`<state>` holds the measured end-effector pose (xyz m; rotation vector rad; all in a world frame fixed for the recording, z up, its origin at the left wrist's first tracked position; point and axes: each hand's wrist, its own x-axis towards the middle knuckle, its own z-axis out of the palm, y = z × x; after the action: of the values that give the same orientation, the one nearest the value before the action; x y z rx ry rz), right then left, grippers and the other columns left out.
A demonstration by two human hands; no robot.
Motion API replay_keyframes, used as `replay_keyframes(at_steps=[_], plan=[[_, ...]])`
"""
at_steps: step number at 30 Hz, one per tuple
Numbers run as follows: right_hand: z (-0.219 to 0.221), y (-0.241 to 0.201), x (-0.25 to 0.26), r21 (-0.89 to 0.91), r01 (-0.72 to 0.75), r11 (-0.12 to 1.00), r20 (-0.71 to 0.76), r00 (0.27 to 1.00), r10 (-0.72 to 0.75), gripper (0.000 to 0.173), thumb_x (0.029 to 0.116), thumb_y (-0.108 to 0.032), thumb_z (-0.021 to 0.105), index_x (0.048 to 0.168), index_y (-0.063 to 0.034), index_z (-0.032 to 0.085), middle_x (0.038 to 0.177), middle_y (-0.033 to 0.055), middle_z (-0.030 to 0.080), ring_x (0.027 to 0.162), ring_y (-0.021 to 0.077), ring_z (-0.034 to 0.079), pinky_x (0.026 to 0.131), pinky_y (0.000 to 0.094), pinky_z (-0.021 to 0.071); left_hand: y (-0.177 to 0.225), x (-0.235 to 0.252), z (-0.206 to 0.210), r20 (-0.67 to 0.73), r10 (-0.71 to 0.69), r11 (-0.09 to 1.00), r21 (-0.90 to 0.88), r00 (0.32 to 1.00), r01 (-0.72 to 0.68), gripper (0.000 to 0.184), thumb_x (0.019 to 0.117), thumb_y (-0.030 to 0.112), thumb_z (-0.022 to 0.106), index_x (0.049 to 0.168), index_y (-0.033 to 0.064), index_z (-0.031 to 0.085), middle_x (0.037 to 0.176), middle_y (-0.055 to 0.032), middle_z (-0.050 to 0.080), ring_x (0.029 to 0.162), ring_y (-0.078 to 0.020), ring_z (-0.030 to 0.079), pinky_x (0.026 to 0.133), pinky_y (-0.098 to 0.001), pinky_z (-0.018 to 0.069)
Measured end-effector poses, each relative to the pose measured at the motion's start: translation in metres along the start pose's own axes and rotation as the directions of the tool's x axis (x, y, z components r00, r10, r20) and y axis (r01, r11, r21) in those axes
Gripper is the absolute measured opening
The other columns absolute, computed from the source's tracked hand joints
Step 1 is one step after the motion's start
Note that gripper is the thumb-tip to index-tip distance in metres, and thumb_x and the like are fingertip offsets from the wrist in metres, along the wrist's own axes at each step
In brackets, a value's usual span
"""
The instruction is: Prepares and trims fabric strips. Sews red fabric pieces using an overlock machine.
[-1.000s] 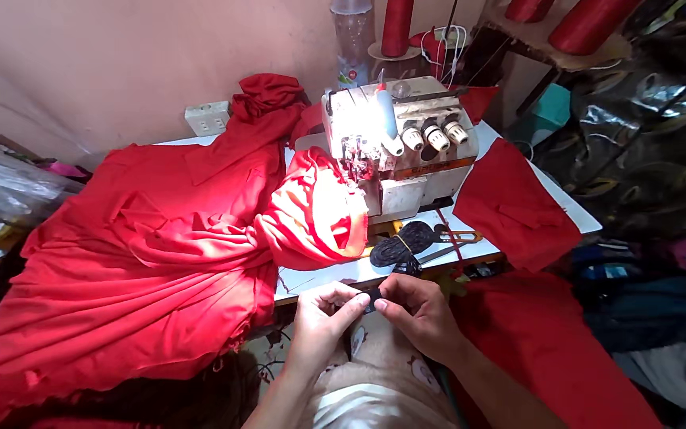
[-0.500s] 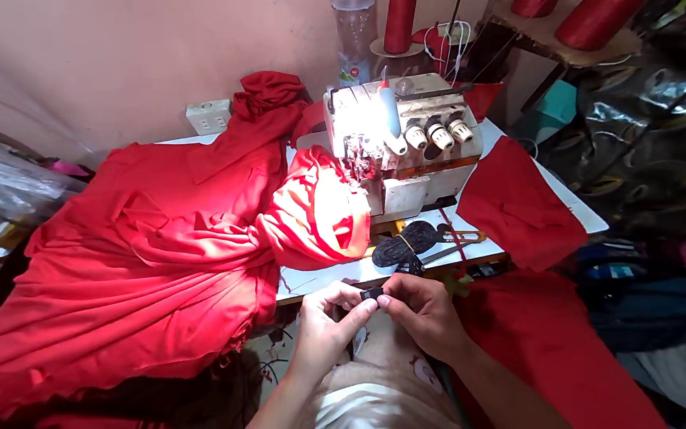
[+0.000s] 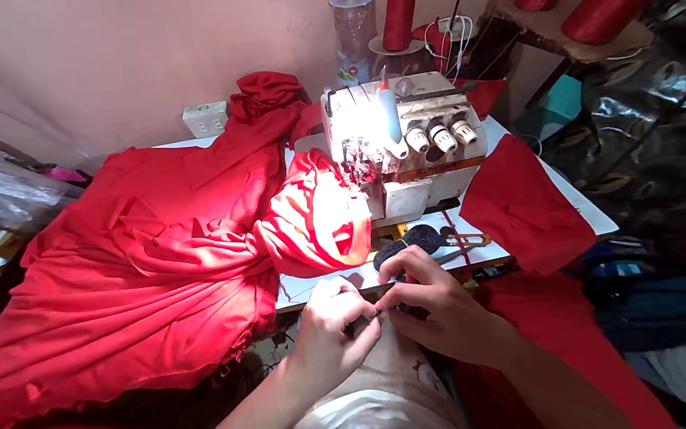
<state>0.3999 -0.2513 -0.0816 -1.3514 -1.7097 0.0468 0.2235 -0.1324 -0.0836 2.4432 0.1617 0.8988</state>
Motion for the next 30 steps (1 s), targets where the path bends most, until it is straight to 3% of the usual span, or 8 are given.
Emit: replay_keyframes(at_steps=[2, 5, 8, 11, 14, 16, 25, 30], plan=[[-0.003, 0.004, 0.002, -0.017, 0.012, 1.000, -0.066, 0.998, -0.013, 0.017, 0.0969, -0.024, 0.062, 0.089, -0.0155, 0.074, 0.106, 0.0045, 0.065, 0.106, 0.0126, 0.056, 0.093, 0.0221, 0.0447, -0.005, 0.014, -0.006, 0.036, 0.114, 0.966, 0.230, 0.993, -0.119, 0.021, 0.0917, 0.029, 0.061, 0.087, 0.0136, 0.075, 0.086, 0.0001, 0.074, 0.094, -0.0165, 0.063, 0.089, -0.0339, 0.0415], [-0.010, 0.018, 0.015, -0.145, -0.034, 0.989, -0.252, 0.968, -0.004, 0.018, 0.0980, -0.026, 0.063, 0.091, -0.0154, 0.076, 0.102, 0.0047, 0.068, 0.103, 0.0124, 0.058, 0.091, 0.0239, 0.0460, -0.021, 0.039, -0.013, 0.157, 0.160, 0.772, 0.596, 0.975, -0.222, 0.038, 0.0961, 0.038, 0.055, 0.106, 0.0106, 0.079, 0.102, -0.0079, 0.077, 0.100, -0.0292, 0.071, 0.090, -0.0469, 0.0505], [-0.010, 0.040, 0.034, -0.372, -0.080, 0.925, -0.399, 0.913, -0.081, 0.017, 0.0945, -0.020, 0.064, 0.088, -0.0136, 0.079, 0.103, 0.0083, 0.067, 0.105, 0.0207, 0.057, 0.090, 0.0304, 0.0451, -0.035, 0.054, -0.022, 0.257, 0.219, 0.820, 0.475, 0.941, -0.320, 0.016, 0.0911, 0.011, 0.062, 0.081, 0.0034, 0.073, 0.079, -0.0118, 0.071, 0.089, -0.0319, 0.072, 0.081, -0.0449, 0.0572], [0.000, 0.056, 0.052, -0.523, -0.059, 0.850, -0.390, 0.904, -0.177, 0.017, 0.0938, -0.017, 0.064, 0.089, -0.0121, 0.079, 0.104, 0.0122, 0.069, 0.108, 0.0304, 0.061, 0.093, 0.0414, 0.0483, -0.008, 0.061, -0.052, 0.259, 0.179, 0.884, 0.381, 0.949, -0.271, 0.028, 0.0991, 0.022, 0.054, 0.087, 0.0075, 0.074, 0.082, -0.0093, 0.070, 0.083, -0.0249, 0.068, 0.078, -0.0372, 0.0538], [0.020, 0.061, 0.058, -0.559, -0.043, 0.828, -0.353, 0.916, -0.191, 0.018, 0.0940, -0.015, 0.062, 0.090, -0.0114, 0.080, 0.100, 0.0129, 0.073, 0.105, 0.0321, 0.066, 0.087, 0.0440, 0.0515, 0.016, 0.072, -0.071, 0.122, 0.139, 0.749, 0.637, 0.983, -0.185, 0.037, 0.0975, 0.036, 0.050, 0.088, 0.0097, 0.074, 0.088, -0.0104, 0.071, 0.083, -0.0266, 0.066, 0.074, -0.0384, 0.0487], [0.030, 0.060, 0.058, -0.539, -0.070, 0.840, -0.360, 0.920, -0.154, 0.018, 0.0929, -0.016, 0.062, 0.089, -0.0115, 0.080, 0.095, 0.0126, 0.073, 0.096, 0.0300, 0.067, 0.079, 0.0411, 0.0519, 0.018, 0.080, -0.071, 0.085, 0.149, 0.698, 0.697, 0.985, -0.165, 0.035, 0.0968, 0.033, 0.051, 0.086, 0.0084, 0.074, 0.080, -0.0101, 0.067, 0.078, -0.0276, 0.062, 0.072, -0.0401, 0.0422], [0.039, 0.049, 0.048, -0.543, -0.183, 0.819, -0.205, 0.975, 0.083, 0.032, 0.0867, -0.023, 0.061, 0.109, -0.0093, 0.079, 0.082, 0.0135, 0.069, 0.062, 0.0270, 0.065, 0.048, 0.0358, 0.0455, 0.023, 0.069, -0.048, 0.106, 0.057, 0.908, 0.408, 0.993, -0.096, 0.022, 0.0953, 0.022, 0.060, 0.085, 0.0088, 0.075, 0.071, -0.0061, 0.062, 0.074, -0.0180, 0.055, 0.077, -0.0312, 0.0381], [0.041, 0.051, 0.049, -0.500, -0.196, 0.844, -0.170, 0.977, 0.126, 0.035, 0.0846, -0.021, 0.061, 0.113, -0.0094, 0.078, 0.077, 0.0124, 0.068, 0.058, 0.0260, 0.064, 0.045, 0.0351, 0.0435, 0.021, 0.064, -0.045, 0.099, 0.051, 0.923, 0.376, 0.994, -0.085, 0.020, 0.0961, 0.020, 0.060, 0.089, 0.0078, 0.074, 0.072, -0.0060, 0.061, 0.075, -0.0161, 0.053, 0.080, -0.0282, 0.0372]])
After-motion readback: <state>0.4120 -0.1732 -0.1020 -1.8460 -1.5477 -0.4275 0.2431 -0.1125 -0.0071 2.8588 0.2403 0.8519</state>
